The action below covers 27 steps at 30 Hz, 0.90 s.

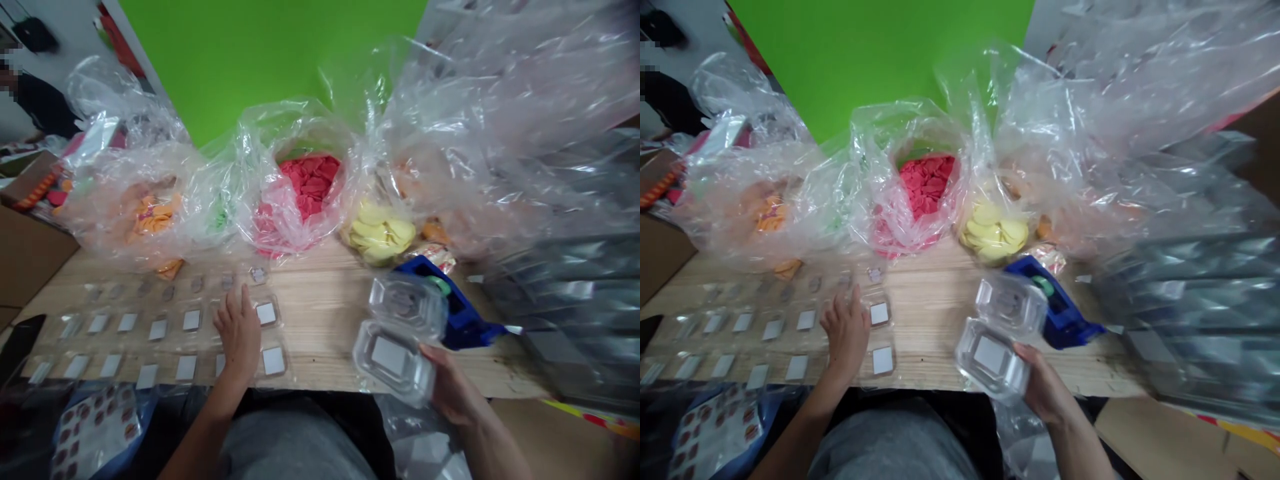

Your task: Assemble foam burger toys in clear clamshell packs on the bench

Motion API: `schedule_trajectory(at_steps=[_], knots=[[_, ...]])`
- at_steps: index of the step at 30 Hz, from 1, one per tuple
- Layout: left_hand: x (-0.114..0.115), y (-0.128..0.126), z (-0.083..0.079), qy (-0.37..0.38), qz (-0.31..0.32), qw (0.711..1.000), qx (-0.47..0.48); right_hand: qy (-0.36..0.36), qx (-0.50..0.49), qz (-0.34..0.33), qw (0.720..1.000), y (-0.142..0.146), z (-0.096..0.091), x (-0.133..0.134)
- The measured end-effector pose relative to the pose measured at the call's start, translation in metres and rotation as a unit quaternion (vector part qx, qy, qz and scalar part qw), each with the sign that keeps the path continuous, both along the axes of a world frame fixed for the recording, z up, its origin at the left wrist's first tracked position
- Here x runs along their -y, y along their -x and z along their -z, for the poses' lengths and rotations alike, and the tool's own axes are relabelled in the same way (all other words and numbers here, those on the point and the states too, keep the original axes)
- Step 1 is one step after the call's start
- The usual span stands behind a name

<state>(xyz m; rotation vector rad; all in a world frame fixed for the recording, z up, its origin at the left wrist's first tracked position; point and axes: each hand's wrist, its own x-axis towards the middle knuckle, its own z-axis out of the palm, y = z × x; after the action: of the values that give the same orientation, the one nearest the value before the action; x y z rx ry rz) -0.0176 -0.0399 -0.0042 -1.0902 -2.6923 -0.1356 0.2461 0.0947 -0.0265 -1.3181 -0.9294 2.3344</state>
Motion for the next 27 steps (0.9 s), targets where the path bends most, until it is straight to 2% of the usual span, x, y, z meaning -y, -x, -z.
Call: schedule_trajectory(at_steps=[2, 5, 7, 8, 10, 12, 15, 18, 20, 24, 27], knots=[[-0.003, -0.001, -0.002, -0.046, 0.034, 0.998, 0.023, -0.008, 0.008, 0.001, 1.0, -0.007, -0.002, -0.002], [-0.002, -0.011, -0.008, -0.081, 0.147, 0.976, 0.136, -0.018, -0.011, -0.016, 1.0, -0.008, -0.008, 0.012], [0.001, -0.023, -0.014, -0.105, 0.202, 0.938, 0.26, -0.023, -0.031, -0.015, 0.999, 0.0, -0.014, 0.03], [0.003, -0.03, -0.018, -0.12, 0.207, 0.912, 0.333, -0.023, -0.043, -0.009, 0.999, 0.005, -0.018, 0.04], [0.006, -0.044, -0.028, -0.135, 0.19, 0.851, 0.47, -0.016, -0.073, -0.008, 0.997, 0.019, -0.026, 0.056], [0.008, -0.054, -0.038, -0.129, 0.16, 0.813, 0.545, -0.008, -0.116, -0.03, 0.993, 0.032, -0.035, 0.066], [0.008, -0.062, -0.047, -0.135, 0.118, 0.81, 0.558, -0.036, -0.178, -0.081, 0.98, 0.045, -0.043, 0.068], [0.007, -0.06, -0.047, -0.149, 0.071, 0.812, 0.559, -0.08, -0.197, -0.097, 0.972, 0.048, -0.046, 0.065], [0.007, -0.057, -0.044, -0.156, 0.083, 0.816, 0.55, -0.092, -0.2, -0.088, 0.971, 0.047, -0.045, 0.065], [0.008, -0.053, -0.037, -0.194, 0.15, 0.827, 0.506, -0.114, -0.186, -0.072, 0.973, 0.045, -0.04, 0.069], [0.01, -0.053, -0.034, -0.206, 0.145, 0.834, 0.491, -0.104, -0.186, -0.071, 0.974, 0.042, -0.035, 0.073]])
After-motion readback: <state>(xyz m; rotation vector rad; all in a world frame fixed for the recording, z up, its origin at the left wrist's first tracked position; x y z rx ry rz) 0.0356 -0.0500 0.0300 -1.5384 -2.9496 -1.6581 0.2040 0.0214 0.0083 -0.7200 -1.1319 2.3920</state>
